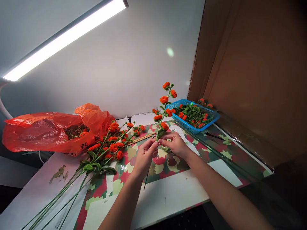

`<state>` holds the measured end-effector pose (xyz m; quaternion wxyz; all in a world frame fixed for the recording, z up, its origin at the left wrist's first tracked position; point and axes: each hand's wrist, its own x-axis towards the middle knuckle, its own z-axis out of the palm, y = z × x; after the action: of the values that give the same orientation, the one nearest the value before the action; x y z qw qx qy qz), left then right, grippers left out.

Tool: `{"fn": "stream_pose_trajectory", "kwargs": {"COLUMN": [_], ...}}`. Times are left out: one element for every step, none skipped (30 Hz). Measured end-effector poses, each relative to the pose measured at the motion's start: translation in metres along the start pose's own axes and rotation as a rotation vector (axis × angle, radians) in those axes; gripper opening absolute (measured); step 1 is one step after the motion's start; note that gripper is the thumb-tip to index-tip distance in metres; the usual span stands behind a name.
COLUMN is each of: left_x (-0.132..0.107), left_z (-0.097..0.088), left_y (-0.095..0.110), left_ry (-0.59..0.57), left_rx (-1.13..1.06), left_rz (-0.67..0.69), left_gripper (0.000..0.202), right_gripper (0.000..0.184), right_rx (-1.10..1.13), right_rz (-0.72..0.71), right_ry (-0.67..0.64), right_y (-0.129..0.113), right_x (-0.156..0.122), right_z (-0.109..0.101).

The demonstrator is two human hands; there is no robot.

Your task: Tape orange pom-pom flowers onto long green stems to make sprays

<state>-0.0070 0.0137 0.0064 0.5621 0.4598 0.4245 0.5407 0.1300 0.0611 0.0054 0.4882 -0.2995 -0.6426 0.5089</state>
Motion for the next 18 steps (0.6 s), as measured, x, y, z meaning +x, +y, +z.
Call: {"fn": "stream_pose_trajectory", "kwargs": {"left_x": [0.0,0.0,0.0,0.001,0.001,0.001,0.001,0.001,0.001,0.001,0.001,0.001,0.0,0.0,0.0,-0.001,-0.001,-0.001], "left_z": [-0.001,-0.002,-0.003,-0.004,-0.005,-0.006,-0.007,-0.008,-0.009,-0.01,-0.01,-0.01,-0.009,-0.009,-0.008,-0.008,-0.007,-0.007], "left_y": [0.001,0.001,0.002,0.003,0.003,0.004,0.005,0.006,0.006,0.006,0.006,0.006,0.005,0.005,0.005,0.004,0.005,0.005], "left_ry": [-0.033,-0.066,-0.095,-0.12,-0.143,-0.165,-0.189,-0.212,-0.229,-0.228,-0.21,-0.18,-0.143,-0.106,-0.076,-0.06,-0.058,-0.071], "left_rx": [-0.068,-0.132,-0.188,-0.233,-0.268,-0.293,-0.312,-0.322,-0.32,-0.299,-0.254,-0.188,-0.111,-0.038,0.017,0.04,0.029,-0.015], "left_rz": [-0.034,-0.064,-0.092,-0.123,-0.159,-0.201,-0.243,-0.278,-0.301,-0.299,-0.274,-0.23,-0.175,-0.121,-0.077,-0.054,-0.056,-0.08], "left_gripper": [0.023,0.022,0.022,0.021,0.021,0.021,0.021,0.022,0.022,0.022,0.023,0.024,0.025,0.026,0.027,0.028,0.029,0.029], "right_gripper": [0.025,0.023,0.022,0.021,0.021,0.02,0.02,0.02,0.02,0.02,0.02,0.02,0.02,0.021,0.021,0.021,0.021,0.021], "right_rx": [0.012,0.032,0.064,0.109,0.163,0.22,0.274,0.322,0.359,0.385,0.401,0.409,0.409,0.403,0.396,0.389,0.385,0.384], "right_rz": [-0.003,-0.002,0.007,0.024,0.05,0.081,0.108,0.132,0.149,0.161,0.169,0.175,0.181,0.187,0.191,0.193,0.191,0.185], "right_ry": [-0.019,-0.033,-0.044,-0.057,-0.072,-0.087,-0.096,-0.097,-0.085,-0.064,-0.041,-0.023,-0.013,-0.01,-0.012,-0.017,-0.017,-0.015], "right_y": [0.0,0.001,0.002,0.003,0.004,0.006,0.007,0.008,0.008,0.008,0.008,0.008,0.007,0.006,0.006,0.006,0.006,0.007], "right_x": [0.001,0.001,0.001,0.001,0.001,0.0,-0.001,-0.001,-0.002,-0.002,-0.002,-0.002,-0.002,-0.002,-0.001,-0.001,-0.001,-0.001], "right_z": [-0.001,-0.002,-0.003,-0.002,-0.002,-0.001,0.001,0.002,0.004,0.005,0.006,0.007,0.007,0.008,0.008,0.008,0.007,0.007]}}
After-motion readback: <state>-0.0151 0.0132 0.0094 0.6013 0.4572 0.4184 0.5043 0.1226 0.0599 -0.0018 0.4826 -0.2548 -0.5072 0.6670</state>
